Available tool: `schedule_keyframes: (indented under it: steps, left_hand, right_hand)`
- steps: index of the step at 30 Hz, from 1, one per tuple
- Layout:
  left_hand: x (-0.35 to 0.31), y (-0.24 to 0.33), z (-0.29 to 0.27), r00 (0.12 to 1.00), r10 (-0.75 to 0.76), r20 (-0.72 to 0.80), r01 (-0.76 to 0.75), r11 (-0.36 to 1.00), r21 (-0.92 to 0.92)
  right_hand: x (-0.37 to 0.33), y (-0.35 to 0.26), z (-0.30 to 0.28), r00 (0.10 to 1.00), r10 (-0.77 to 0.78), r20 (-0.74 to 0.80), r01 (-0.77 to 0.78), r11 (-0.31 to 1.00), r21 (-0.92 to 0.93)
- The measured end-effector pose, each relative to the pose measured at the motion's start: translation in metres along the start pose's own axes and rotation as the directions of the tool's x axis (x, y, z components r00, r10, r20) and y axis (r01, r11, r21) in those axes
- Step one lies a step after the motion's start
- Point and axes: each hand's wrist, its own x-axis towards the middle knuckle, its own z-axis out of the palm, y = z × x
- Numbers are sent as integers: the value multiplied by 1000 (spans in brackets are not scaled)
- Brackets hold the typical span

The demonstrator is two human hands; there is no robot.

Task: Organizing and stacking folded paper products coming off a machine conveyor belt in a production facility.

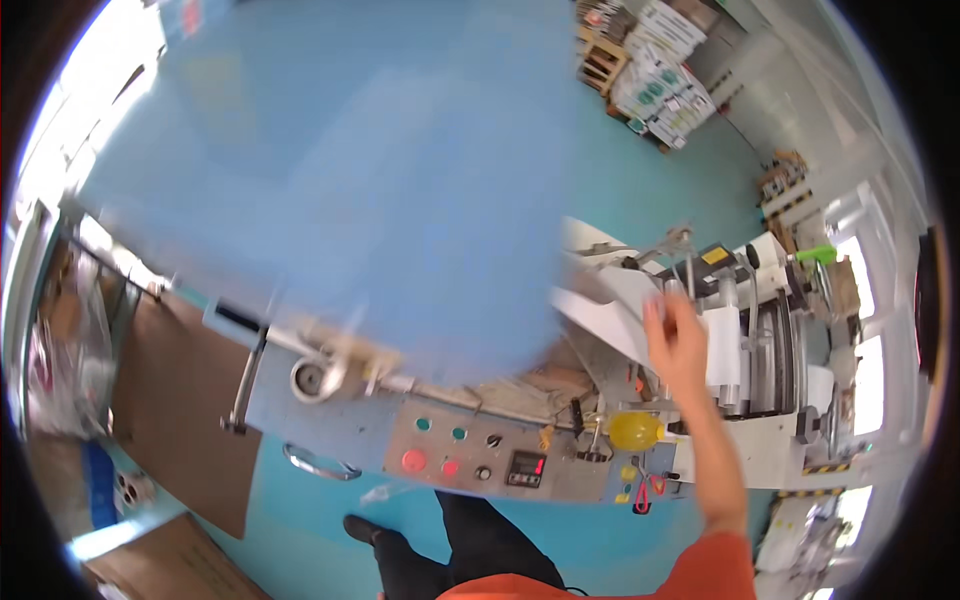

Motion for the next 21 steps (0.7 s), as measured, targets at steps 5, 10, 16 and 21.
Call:
schedule_keyframes:
  steps: [5, 10, 16, 21]
  left_hand:
    - [-3, 77, 16, 997, -48, -53, 53, 993, 108]
    - [-17, 65, 39, 991, -130, 6, 126, 971, 202]
    - [-25, 30, 45, 945, 315, 86, -275, 629, 727]
    - [-18, 42, 60, 960, 233, 156, -272, 633, 725]
  right_hand:
    - [198, 197, 43, 782, -49, 622, 391, 815, -428]
    - [203, 246, 133, 43, 638, 769, 161, 755, -636]
    - [219, 192, 119, -164, 715, 680, 30, 693, -721]
    - [214, 235, 128, -187, 715, 674, 11, 688, -726]
